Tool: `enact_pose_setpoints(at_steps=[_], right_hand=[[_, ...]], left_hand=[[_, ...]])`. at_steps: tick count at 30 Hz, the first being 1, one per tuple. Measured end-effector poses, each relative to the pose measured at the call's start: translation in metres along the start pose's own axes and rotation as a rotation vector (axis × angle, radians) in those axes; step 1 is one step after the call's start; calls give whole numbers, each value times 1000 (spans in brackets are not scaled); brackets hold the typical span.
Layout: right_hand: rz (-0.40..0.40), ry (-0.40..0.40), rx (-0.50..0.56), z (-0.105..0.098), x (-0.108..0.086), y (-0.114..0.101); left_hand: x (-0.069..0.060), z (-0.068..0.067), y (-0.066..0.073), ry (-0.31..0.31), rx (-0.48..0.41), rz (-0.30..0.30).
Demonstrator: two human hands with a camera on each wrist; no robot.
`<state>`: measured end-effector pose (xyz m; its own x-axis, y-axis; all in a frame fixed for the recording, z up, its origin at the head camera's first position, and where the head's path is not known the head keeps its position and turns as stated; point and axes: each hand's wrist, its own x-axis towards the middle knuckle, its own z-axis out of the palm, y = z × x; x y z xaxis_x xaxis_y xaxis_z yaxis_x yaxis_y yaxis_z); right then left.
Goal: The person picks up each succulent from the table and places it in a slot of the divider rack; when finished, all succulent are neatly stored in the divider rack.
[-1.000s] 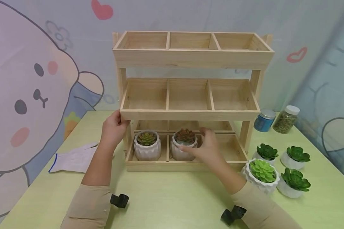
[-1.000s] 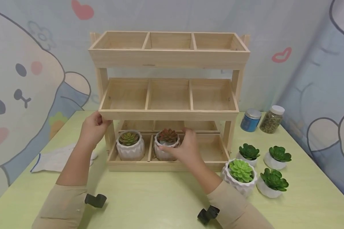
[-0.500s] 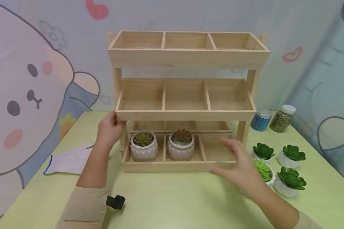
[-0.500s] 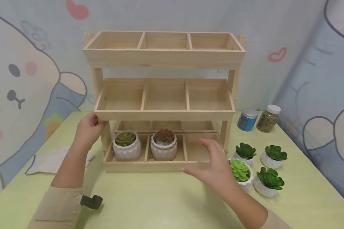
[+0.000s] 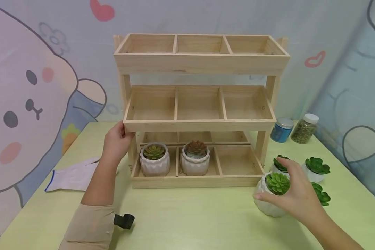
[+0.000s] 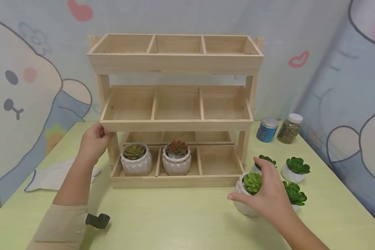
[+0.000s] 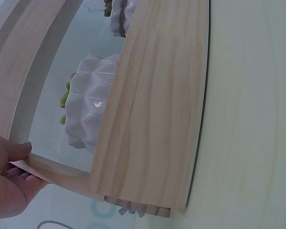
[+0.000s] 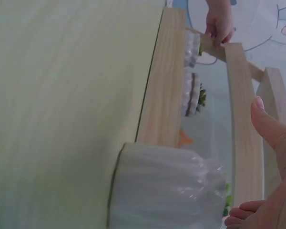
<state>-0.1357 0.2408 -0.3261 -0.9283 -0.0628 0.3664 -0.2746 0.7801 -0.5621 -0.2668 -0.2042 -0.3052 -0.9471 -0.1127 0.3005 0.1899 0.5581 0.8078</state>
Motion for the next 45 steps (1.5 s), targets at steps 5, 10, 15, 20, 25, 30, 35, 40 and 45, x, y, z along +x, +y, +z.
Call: enact_pose_setpoints(at_steps=[5,10,15,20,25,30,35,40,45], right_hand=[[47,-51,-38,1,-1,15],[89,-99,-56,3,-2,27],[100,-109,-42,4,-2,36],[128,-130,-25,6,-3,42],[172,-161,-36,8,-4,46],[200,-166,-48,9,-5,49],[246,-161,-40,9,-4,48],[299,-175,-25,8,-4,45],[314,-172,-29,2,-3,36]], left_hand=[[-1,0,-2,3,2,-5],[-2,1,-2,2,-4,-18],[-3,0,0,10,-5,-24],[-3,0,0,13,-5,-24],[0,1,-2,9,1,-16],[0,2,-3,11,16,-2],[1,2,-4,15,15,5],[0,1,-2,16,8,6],[-1,1,0,16,7,2]])
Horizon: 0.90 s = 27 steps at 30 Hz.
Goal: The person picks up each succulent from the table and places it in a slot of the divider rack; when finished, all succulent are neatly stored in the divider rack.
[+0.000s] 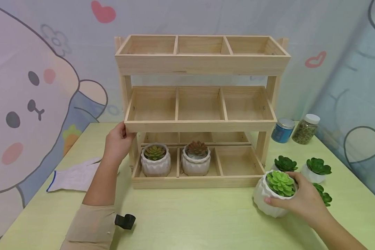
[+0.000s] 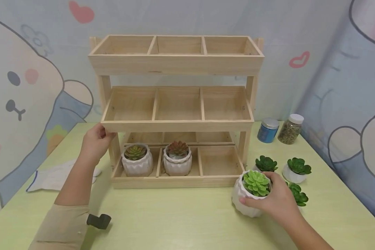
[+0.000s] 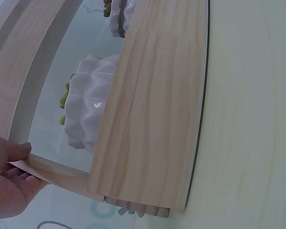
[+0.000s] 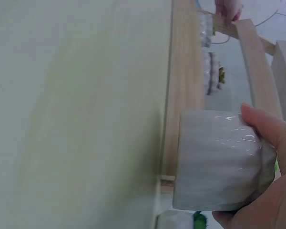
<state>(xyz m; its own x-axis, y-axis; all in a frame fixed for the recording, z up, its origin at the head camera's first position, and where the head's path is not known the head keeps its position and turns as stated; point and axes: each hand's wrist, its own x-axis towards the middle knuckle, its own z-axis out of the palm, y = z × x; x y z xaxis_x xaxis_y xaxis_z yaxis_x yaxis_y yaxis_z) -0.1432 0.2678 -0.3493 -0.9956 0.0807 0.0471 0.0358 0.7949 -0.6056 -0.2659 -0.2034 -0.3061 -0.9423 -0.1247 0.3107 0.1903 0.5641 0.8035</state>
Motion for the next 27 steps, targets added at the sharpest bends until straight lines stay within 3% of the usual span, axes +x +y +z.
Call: enact_pose_setpoints(at_steps=[12,27], right_hand=[[-122,5,77,-24,-1,-32],[-163,2,86,-32,38,-69]], left_hand=[[2,1,-2,10,-2,14],[2,1,-1,-5,-8,-5]])
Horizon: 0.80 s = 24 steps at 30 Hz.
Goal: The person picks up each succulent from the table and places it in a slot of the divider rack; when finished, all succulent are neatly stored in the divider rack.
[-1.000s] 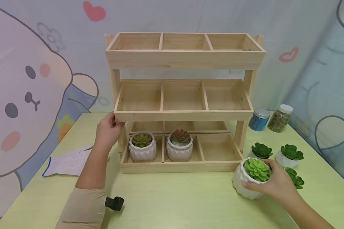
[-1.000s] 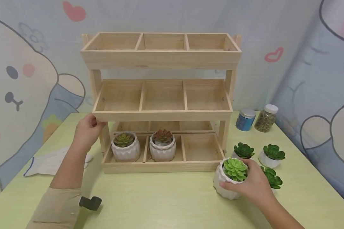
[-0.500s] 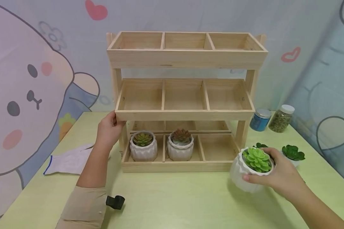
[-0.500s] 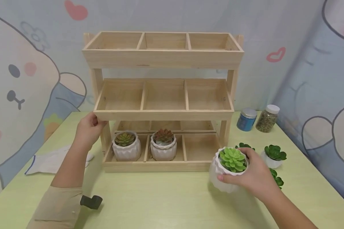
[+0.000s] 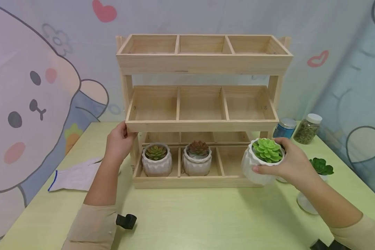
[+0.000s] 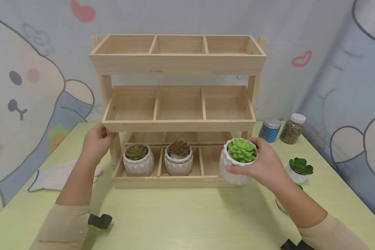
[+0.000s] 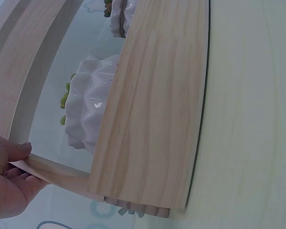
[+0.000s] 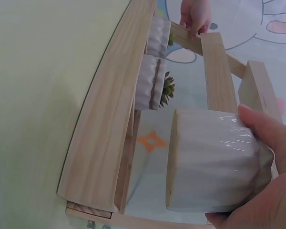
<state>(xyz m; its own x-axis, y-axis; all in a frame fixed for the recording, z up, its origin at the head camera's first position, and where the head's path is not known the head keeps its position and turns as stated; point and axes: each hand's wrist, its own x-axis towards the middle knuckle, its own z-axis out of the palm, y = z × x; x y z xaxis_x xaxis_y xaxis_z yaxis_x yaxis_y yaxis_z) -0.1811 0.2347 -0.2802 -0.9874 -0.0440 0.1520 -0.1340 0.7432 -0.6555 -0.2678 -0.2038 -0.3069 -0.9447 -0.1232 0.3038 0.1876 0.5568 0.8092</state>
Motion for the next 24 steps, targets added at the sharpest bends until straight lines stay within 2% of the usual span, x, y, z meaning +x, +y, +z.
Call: enact_pose_setpoints(at_steps=[12,20,24], right_hand=[[-41,57,149,27,35,0],[-59,106,144,41,43,7],[-42,96,143,46,44,11]], left_hand=[[0,0,0,9,14,15],[0,0,0,10,18,18],[0,0,-1,12,17,16]])
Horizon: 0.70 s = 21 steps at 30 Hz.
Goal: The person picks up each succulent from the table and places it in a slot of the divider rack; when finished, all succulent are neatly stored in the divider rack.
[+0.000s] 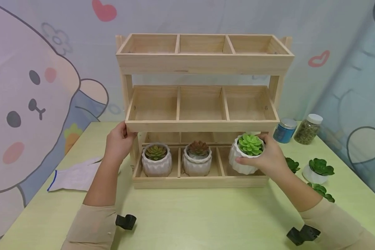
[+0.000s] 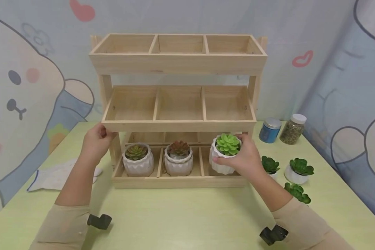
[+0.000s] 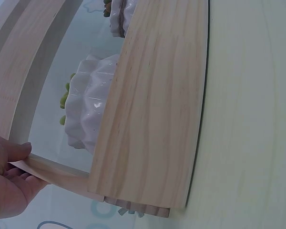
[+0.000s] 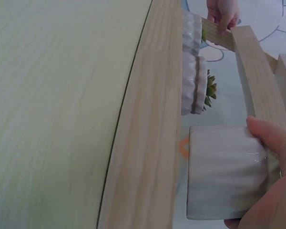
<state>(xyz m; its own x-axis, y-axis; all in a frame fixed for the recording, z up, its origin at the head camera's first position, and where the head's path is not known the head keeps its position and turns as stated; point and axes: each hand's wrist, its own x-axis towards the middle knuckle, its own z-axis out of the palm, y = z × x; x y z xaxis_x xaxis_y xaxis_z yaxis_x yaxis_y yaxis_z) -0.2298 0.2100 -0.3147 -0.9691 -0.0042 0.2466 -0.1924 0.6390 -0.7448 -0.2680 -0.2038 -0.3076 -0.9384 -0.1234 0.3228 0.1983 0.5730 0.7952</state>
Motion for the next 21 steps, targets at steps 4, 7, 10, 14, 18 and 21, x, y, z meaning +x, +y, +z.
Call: enact_pose_setpoints(at_steps=[4,7,10,14,18,21], right_hand=[[20,-16,15,7,4,6],[32,-20,18,13,8,11],[44,-19,6,20,12,17],[47,-12,3,28,16,22],[44,-7,-4,33,18,26],[49,-8,-20,36,19,28]], left_hand=[[1,0,0,2,9,-2],[1,0,1,2,9,-3],[1,0,2,1,11,-7],[0,0,3,4,18,-7],[0,0,2,6,19,-7],[0,0,1,4,11,-8]])
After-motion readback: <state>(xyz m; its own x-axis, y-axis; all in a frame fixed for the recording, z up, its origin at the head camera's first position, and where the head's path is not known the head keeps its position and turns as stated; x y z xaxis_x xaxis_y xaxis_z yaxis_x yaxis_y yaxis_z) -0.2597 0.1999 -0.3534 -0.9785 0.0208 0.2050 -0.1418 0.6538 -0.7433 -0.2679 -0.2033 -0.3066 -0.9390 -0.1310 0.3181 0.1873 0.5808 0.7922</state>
